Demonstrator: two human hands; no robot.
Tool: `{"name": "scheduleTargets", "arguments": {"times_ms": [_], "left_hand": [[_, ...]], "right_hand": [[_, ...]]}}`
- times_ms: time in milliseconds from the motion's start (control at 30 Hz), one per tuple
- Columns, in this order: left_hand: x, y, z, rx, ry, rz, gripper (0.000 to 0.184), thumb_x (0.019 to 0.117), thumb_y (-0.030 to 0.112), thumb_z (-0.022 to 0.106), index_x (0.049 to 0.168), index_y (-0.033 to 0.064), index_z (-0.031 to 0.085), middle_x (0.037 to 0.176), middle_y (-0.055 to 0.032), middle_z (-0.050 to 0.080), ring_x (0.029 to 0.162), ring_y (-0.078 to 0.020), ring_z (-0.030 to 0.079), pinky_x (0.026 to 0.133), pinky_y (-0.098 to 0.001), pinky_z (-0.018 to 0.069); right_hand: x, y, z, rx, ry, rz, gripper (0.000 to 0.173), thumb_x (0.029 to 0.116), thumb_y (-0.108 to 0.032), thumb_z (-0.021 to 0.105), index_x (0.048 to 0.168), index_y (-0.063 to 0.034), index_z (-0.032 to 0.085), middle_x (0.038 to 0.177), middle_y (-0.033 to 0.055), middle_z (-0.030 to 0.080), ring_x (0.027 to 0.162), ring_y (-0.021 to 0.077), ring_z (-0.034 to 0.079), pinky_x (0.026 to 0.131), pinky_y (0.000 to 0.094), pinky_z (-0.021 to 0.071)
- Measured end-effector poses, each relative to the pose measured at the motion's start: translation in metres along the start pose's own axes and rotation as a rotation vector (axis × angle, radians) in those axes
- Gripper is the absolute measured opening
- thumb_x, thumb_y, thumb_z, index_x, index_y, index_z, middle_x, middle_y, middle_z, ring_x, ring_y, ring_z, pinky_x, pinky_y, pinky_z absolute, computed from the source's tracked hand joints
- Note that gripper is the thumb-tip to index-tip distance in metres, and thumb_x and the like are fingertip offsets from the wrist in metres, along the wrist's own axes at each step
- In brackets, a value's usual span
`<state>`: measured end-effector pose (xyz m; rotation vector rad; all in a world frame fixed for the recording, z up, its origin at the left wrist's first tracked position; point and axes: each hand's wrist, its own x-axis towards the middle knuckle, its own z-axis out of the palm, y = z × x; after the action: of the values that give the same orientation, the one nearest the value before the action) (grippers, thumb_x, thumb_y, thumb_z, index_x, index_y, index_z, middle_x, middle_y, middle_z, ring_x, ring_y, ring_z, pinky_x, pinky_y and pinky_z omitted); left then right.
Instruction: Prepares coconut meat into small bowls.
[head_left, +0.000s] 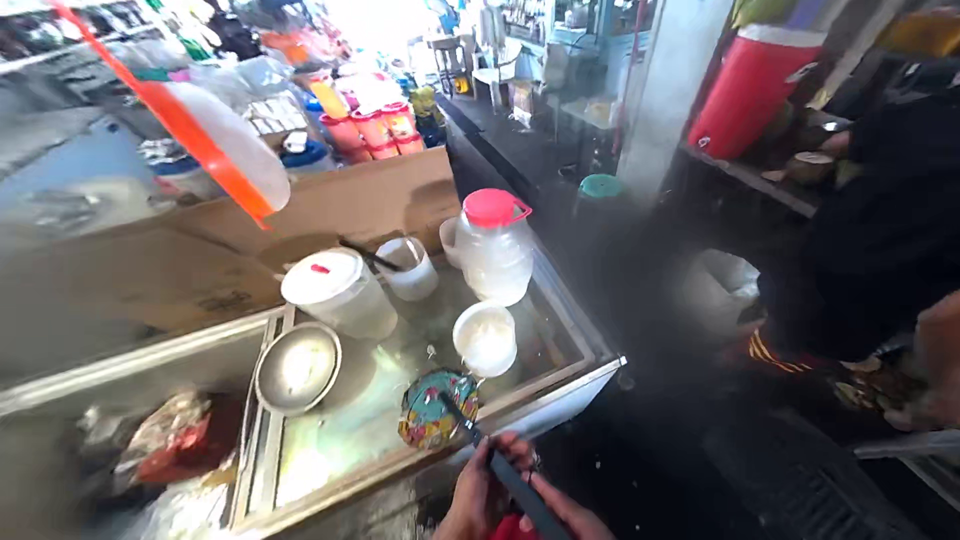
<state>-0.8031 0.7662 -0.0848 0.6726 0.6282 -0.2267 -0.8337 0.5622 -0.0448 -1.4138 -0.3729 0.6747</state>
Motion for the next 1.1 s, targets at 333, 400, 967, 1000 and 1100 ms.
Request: {"name": "scheduleTargets", "arguments": {"times_ms": [333, 400, 967, 1000, 1100], "left_hand": [[0.036, 0.026, 0.051, 0.203, -0.6, 0.027, 0.061, 0.1091, 0.044, 0.016, 0.146, 0.0081, 0.049, 0.124, -0.0102, 0.069, 0.105, -0.0194, 0.069, 0.087, -0.0357, 0.0577], [0.05, 0.052, 0.038, 0.37, -0.715, 0.084, 0.071, 0.1067, 0.056, 0.026, 0.153, 0.0042, 0.041, 0.134, -0.0093, 0.064, 0.113, -0.0185, 0.065, 0.092, -0.0371, 0.0565], [0.203, 0.209, -0.072, 1.469, -0.312, 0.893, 0.105, 0.0876, 0.076, 0.05, 0.159, 0.0026, 0.03, 0.165, -0.0232, 0.026, 0.15, -0.0384, 0.032, 0.118, -0.0559, 0.0356], [0.202, 0.207, -0.071, 1.479, -0.354, 0.899, 0.116, 0.0816, 0.082, 0.051, 0.16, -0.0002, 0.027, 0.165, -0.0257, 0.023, 0.151, -0.0404, 0.03, 0.118, -0.0565, 0.0339], [0.197, 0.198, -0.07, 1.47, -0.428, 0.98, 0.133, 0.0706, 0.087, 0.061, 0.16, -0.0052, 0.022, 0.164, -0.0349, 0.017, 0.151, -0.0473, 0.026, 0.118, -0.0584, 0.0334]], "right_hand": [[0.075, -0.017, 0.03, -0.251, 0.723, -0.394, 0.045, 0.1041, -0.049, 0.055, 0.125, -0.0113, 0.068, 0.096, -0.0006, 0.073, 0.08, 0.0094, 0.07, 0.069, 0.0259, 0.0613], [0.098, -0.034, 0.033, -0.329, 0.815, -0.408, 0.037, 0.1075, -0.043, 0.051, 0.12, -0.0139, 0.07, 0.094, -0.0038, 0.073, 0.076, 0.0076, 0.07, 0.067, 0.0244, 0.0616], [0.328, -0.036, 0.024, -0.966, 0.461, -0.046, 0.038, 0.105, -0.041, 0.054, 0.108, -0.0092, 0.075, 0.103, 0.0086, 0.072, 0.097, 0.0218, 0.07, 0.085, 0.0438, 0.0593], [0.329, -0.04, 0.027, -0.963, 0.405, -0.015, 0.039, 0.1053, -0.04, 0.051, 0.106, -0.0085, 0.074, 0.1, 0.0094, 0.071, 0.095, 0.0233, 0.07, 0.083, 0.0454, 0.0584], [0.318, -0.055, 0.028, -0.963, 0.263, 0.067, 0.034, 0.1041, -0.033, 0.051, 0.102, -0.006, 0.072, 0.098, 0.0123, 0.071, 0.095, 0.0276, 0.069, 0.082, 0.0506, 0.056]]}}
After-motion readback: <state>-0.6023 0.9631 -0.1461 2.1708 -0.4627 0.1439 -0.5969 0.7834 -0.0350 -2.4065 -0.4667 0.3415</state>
